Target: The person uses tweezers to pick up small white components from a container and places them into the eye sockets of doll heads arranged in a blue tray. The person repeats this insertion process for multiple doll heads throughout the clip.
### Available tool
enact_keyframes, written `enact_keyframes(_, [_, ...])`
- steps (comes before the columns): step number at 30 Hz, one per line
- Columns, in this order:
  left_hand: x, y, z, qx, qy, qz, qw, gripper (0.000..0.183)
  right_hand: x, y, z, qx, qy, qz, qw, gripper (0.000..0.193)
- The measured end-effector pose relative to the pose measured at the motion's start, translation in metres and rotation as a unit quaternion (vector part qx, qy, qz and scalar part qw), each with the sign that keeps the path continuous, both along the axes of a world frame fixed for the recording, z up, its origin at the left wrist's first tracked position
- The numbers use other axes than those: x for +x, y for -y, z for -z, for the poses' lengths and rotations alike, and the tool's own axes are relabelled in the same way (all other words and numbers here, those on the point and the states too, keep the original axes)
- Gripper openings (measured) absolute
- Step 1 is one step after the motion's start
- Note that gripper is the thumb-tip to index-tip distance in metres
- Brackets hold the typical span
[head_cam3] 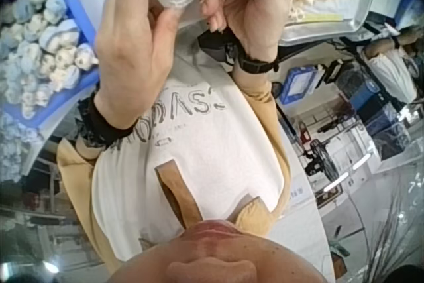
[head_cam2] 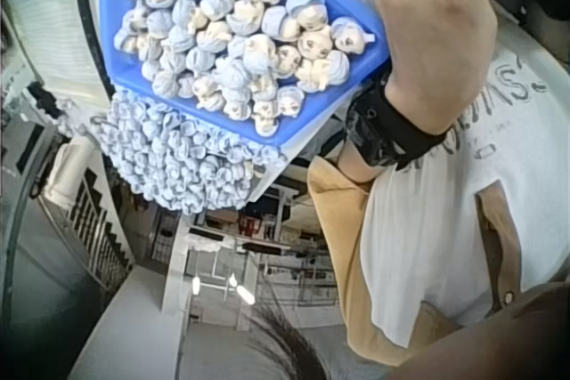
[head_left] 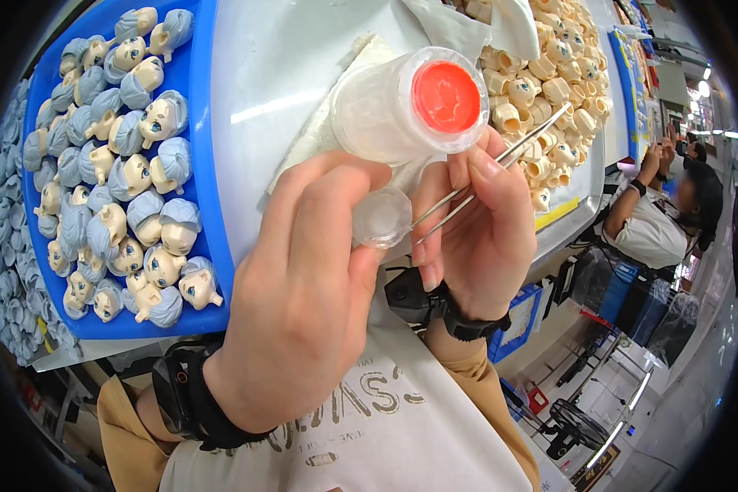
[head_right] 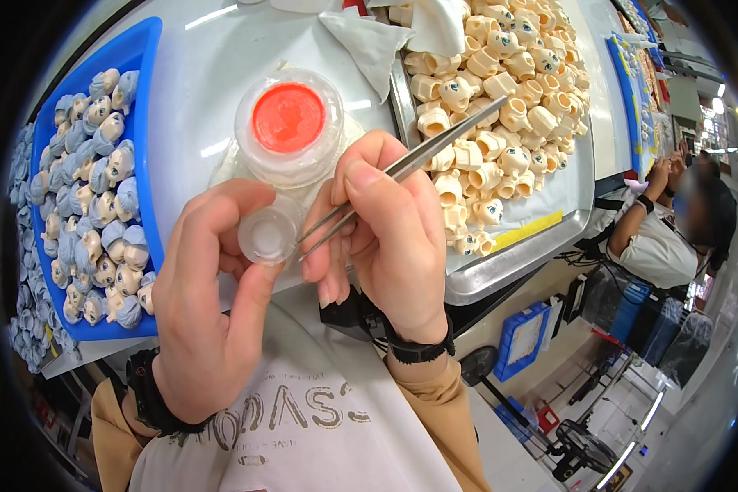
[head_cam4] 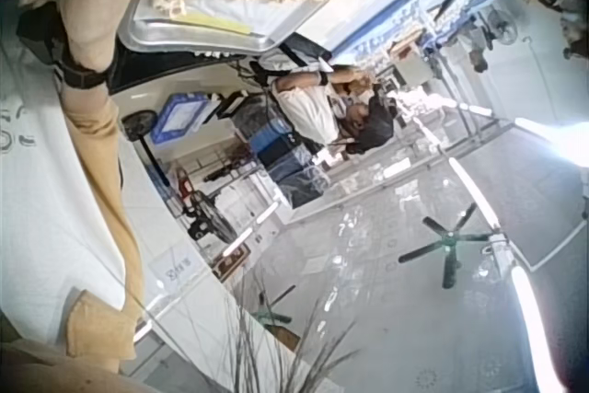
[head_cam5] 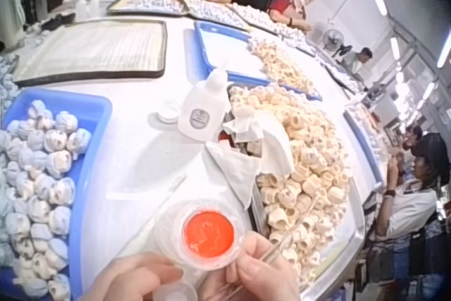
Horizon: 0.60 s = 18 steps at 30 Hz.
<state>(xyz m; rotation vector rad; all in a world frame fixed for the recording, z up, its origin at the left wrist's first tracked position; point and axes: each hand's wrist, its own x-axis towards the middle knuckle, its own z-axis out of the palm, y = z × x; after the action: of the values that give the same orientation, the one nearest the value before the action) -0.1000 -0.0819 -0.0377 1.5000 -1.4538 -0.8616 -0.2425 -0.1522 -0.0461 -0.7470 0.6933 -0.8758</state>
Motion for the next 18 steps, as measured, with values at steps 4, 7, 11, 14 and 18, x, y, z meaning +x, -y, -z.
enact_keyframes(4, [0.0015,-0.0007,-0.0011,0.003,0.000,0.004,1.000,0.036,-0.0001,-0.0026,0.0013,-0.014,0.012,0.004,1.000,0.016])
enact_keyframes(7, [0.0033,-0.0003,-0.0013,0.008,-0.022,0.012,1.000,0.038,-0.0027,-0.0009,0.0022,-0.021,0.017,-0.007,1.000,0.016])
enact_keyframes(11, [0.0037,0.0002,0.0011,-0.003,-0.057,0.016,0.998,0.040,-0.0036,0.0005,0.0039,-0.025,0.030,-0.011,0.999,0.016])
enact_keyframes(14, [0.0049,0.0006,0.0011,0.002,-0.049,0.018,0.999,0.040,-0.0040,-0.0002,0.0050,-0.021,0.031,-0.006,0.999,0.016])
enact_keyframes(18, [0.0049,0.0019,-0.0005,0.011,-0.046,0.015,0.999,0.039,-0.0028,-0.0040,0.0023,-0.023,0.005,0.012,1.000,0.017])
